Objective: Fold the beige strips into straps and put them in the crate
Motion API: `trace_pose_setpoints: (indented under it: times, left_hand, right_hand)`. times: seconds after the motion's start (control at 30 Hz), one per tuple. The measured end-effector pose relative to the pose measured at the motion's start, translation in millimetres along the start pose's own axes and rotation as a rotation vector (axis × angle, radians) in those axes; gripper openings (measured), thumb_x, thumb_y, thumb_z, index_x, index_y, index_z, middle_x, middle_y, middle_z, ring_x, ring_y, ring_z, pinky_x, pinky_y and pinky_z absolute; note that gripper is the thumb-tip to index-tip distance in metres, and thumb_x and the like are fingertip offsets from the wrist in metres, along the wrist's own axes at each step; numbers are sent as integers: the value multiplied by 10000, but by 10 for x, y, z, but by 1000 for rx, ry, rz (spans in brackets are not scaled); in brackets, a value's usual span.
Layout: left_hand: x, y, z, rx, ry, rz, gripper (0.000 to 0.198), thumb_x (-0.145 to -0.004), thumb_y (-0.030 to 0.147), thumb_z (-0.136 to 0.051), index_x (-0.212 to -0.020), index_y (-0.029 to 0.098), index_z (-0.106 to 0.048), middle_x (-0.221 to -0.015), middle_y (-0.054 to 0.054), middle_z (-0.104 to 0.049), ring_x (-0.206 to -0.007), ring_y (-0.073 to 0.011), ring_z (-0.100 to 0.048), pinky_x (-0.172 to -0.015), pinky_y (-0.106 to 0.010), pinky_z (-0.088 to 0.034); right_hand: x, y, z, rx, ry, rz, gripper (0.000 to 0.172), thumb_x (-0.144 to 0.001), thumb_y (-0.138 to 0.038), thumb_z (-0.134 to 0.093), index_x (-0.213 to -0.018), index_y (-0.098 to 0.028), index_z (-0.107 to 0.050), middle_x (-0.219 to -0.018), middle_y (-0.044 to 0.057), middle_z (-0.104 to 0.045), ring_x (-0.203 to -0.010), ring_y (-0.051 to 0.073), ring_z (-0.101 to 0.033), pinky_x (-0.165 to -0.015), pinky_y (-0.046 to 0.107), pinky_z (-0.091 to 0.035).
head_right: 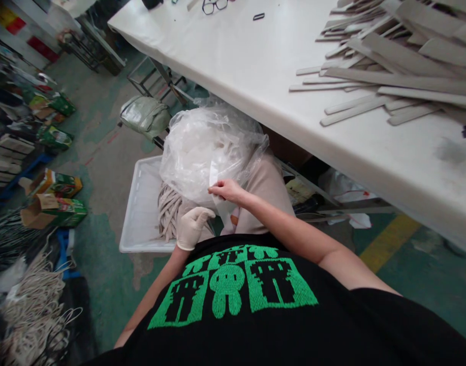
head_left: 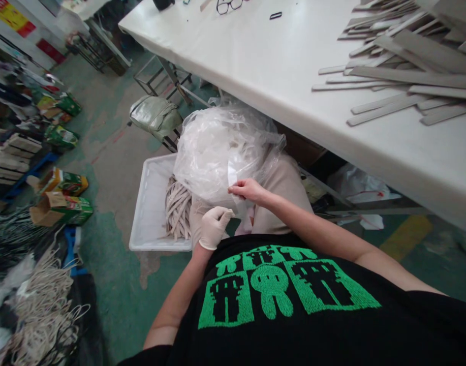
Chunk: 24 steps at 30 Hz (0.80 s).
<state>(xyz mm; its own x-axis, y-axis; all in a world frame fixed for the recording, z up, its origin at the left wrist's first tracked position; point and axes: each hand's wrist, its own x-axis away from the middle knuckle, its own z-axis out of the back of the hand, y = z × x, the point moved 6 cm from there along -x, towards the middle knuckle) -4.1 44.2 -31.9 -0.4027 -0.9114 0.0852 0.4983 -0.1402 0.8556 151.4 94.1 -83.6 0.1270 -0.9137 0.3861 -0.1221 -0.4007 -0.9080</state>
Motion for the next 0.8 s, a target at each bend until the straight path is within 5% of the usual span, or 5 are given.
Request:
trace_pose_setpoints:
  times: [0.17, 0.33, 0.47, 0.63, 0.8]
  left_hand:
    - [-133, -246, -284, 330, -118, 249, 482, -792, 563, -681, -1046, 162, -764, -1077, -89, -776, -1056, -270, -693, -1014, -397, -500]
    - [-205, -189, -406, 251, -160, 275, 380, -742, 520, -700, -804, 149, -760, -834, -78, -769, -928, -301, -706, -944, -425, -533]
    - [-261, -327, -328, 361, 53, 280, 563, -610, 485, -804, -1104, 222, -742, -1205, -85, -733, -1232, -326, -625, -1061, -408, -489]
    - [-244, -401, -625, 395, -151, 351, 443, -596, 609, -750, -844, 247, -810, -906, -70, -791, -1057, -386, -710, -1013, -493, -529]
    - [-129, -396, -563, 244, -57, 271, 242, -592, 562, -750, -799, 448, -804, -936, 7, -788, -1087, -382, -701, -907, -488, -604]
  right_hand:
    - [78, -31, -26, 47, -22, 49, 212, -720, -350, -737, -706, -139, -720, -549, -41, -592, -473, 57, -430, -461, 194, -324]
    - [182, -119, -44, 152, 51, 95, 143, -760, -242, -684, -692, -123, -725, -551, -34, -605, -500, 66, -452, -487, 190, -336]
    - [228, -187, 15, 254, 92, 146, 162, -783, -243, -693, -679, -127, -738, -504, -45, -578, -464, 74, -452, -476, 198, -345]
    - [191, -111, 83, 321, 177, 176, 114, -754, -256, -756, -696, -158, -764, -548, -32, -634, -526, 102, -542, -512, 201, -382]
    - [69, 57, 188, 203, 201, 98, 91, -750, -266, -770, -719, -181, -774, -563, -43, -635, -461, 95, -528, -469, 202, -399]
